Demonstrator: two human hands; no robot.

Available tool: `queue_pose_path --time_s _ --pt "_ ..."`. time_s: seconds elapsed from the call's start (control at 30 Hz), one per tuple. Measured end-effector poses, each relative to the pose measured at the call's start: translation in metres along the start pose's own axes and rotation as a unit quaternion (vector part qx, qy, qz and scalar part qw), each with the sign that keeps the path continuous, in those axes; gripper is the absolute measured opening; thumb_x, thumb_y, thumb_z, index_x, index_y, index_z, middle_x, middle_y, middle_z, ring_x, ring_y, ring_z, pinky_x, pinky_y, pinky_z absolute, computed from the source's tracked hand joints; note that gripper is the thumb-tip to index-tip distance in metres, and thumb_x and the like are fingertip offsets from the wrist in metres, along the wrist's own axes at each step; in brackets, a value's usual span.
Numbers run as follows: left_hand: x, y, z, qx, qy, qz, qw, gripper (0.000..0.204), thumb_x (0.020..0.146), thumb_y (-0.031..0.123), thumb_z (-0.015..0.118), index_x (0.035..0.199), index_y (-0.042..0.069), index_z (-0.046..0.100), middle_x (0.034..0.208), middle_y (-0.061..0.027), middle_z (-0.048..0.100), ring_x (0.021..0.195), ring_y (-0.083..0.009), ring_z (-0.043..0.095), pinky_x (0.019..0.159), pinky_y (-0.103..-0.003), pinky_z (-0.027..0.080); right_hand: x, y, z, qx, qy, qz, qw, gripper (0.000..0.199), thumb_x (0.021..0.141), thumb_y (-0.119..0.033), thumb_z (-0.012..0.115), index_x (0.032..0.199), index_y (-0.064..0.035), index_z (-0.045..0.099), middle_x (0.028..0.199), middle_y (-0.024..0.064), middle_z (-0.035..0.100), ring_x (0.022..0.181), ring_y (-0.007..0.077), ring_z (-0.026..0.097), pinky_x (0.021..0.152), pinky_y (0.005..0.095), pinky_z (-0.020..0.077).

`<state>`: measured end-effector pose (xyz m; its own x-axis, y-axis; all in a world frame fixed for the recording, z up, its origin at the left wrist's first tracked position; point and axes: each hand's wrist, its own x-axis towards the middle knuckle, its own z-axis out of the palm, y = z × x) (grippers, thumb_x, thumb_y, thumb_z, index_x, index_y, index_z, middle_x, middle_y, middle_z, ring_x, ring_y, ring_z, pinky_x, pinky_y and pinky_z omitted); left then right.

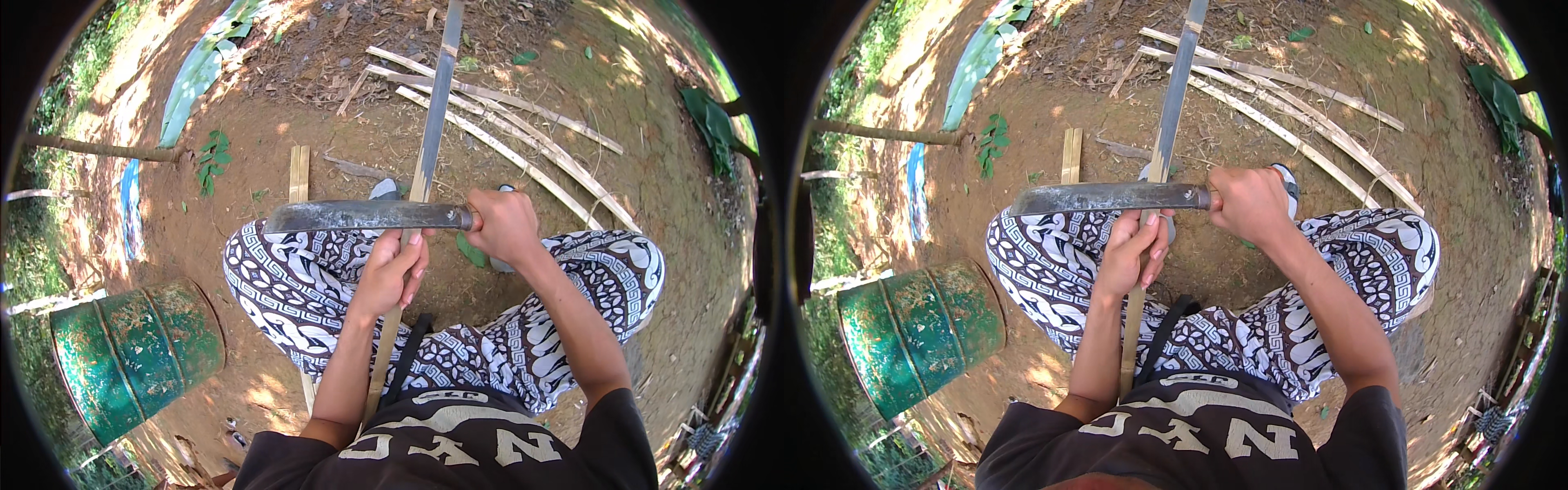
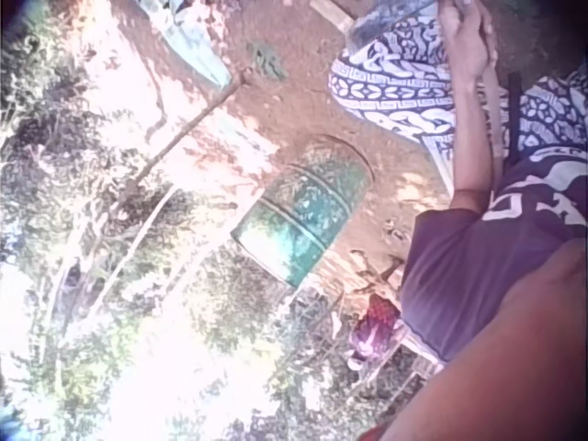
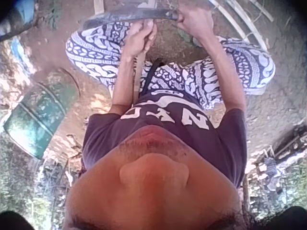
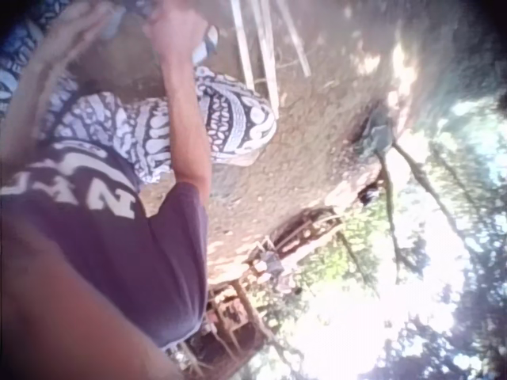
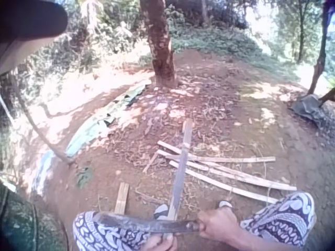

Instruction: The person shaves a piece of wood with a machete while sitting on the ground.

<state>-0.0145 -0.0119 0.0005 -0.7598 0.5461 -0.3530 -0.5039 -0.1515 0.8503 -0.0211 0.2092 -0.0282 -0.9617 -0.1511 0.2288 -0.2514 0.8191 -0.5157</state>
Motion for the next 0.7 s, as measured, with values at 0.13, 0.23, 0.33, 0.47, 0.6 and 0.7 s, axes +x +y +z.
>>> queue_pose_path --time_s 0.13,0.23,0.33,0.47,0.6,0.7 --pt "0.001 -0.015 -0.004 -0.047 -0.009 0.013 0.999 0.026 0.093 0.009 0.050 0.114 -0.005 0.050 0.067 -0.0022 0.045 0.036 -0.0087 0.037 0.033 -0.023 0.034 -0.004 -0.008 0.002 -0.004 -0.026 -0.015 1.000 0.016 0.063 -0.012 0.065 0.071 -0.0062 0.052 0.062 0.0134 0.059 0.057 0.0382 0.059 0.055 0.0476 0.0479" --pt "0.001 -0.016 -0.005 -0.001 0.008 0.026 1.000 0.029 0.084 0.007 0.057 0.109 -0.006 0.050 0.067 -0.0030 0.047 0.037 -0.0078 0.038 0.033 -0.023 0.033 -0.008 -0.010 0.004 0.005 -0.045 0.003 0.999 0.017 0.062 -0.011 0.066 0.071 -0.0060 0.052 0.063 0.0138 0.060 0.058 0.0385 0.060 0.056 0.0477 0.0478" --pt "0.000 -0.020 -0.006 0.047 0.011 0.028 0.998 0.028 0.083 0.007 0.062 0.106 -0.005 0.051 0.067 -0.0018 0.048 0.039 -0.0067 0.040 0.034 -0.023 0.032 -0.009 -0.010 0.007 -0.008 -0.056 0.019 0.998 0.019 0.062 -0.011 0.067 0.072 -0.0059 0.052 0.063 0.0141 0.060 0.059 0.0385 0.060 0.056 0.0475 0.0481" --pt "-0.002 -0.014 0.000 0.094 0.027 0.023 0.995 0.026 0.081 0.003 0.066 0.104 0.000 0.054 0.067 0.0030 0.047 0.052 -0.0040 0.045 0.047 -0.021 0.035 -0.009 -0.011 0.010 -0.028 -0.045 0.005 0.999 0.019 0.066 -0.013 0.070 0.073 -0.0050 0.054 0.064 0.0145 0.062 0.058 0.0366 0.063 0.055 0.0464 0.0498" --pt "0.001 -0.015 -0.001 0.143 0.020 0.051 0.988 0.031 0.081 0.004 0.068 0.109 0.002 0.053 0.070 0.0042 0.048 0.060 -0.0029 0.044 0.056 -0.021 0.036 -0.008 0.002 0.019 -0.051 0.000 -0.031 0.998 0.018 0.069 -0.015 0.070 0.073 -0.0044 0.055 0.061 0.0154 0.062 0.057 0.0359 0.065 0.054 0.0455 0.0514" --pt "0.002 -0.017 0.001 0.150 0.040 0.062 0.986 0.031 0.084 0.006 0.070 0.108 0.004 0.051 0.070 0.0050 0.048 0.061 -0.0027 0.044 0.057 -0.021 0.036 0.008 0.021 0.022 -0.046 -0.013 0.091 0.995 0.015 0.067 -0.011 0.069 0.075 -0.0055 0.057 0.063 0.0165 0.061 0.059 0.0391 0.063 0.059 0.0482 0.0517"
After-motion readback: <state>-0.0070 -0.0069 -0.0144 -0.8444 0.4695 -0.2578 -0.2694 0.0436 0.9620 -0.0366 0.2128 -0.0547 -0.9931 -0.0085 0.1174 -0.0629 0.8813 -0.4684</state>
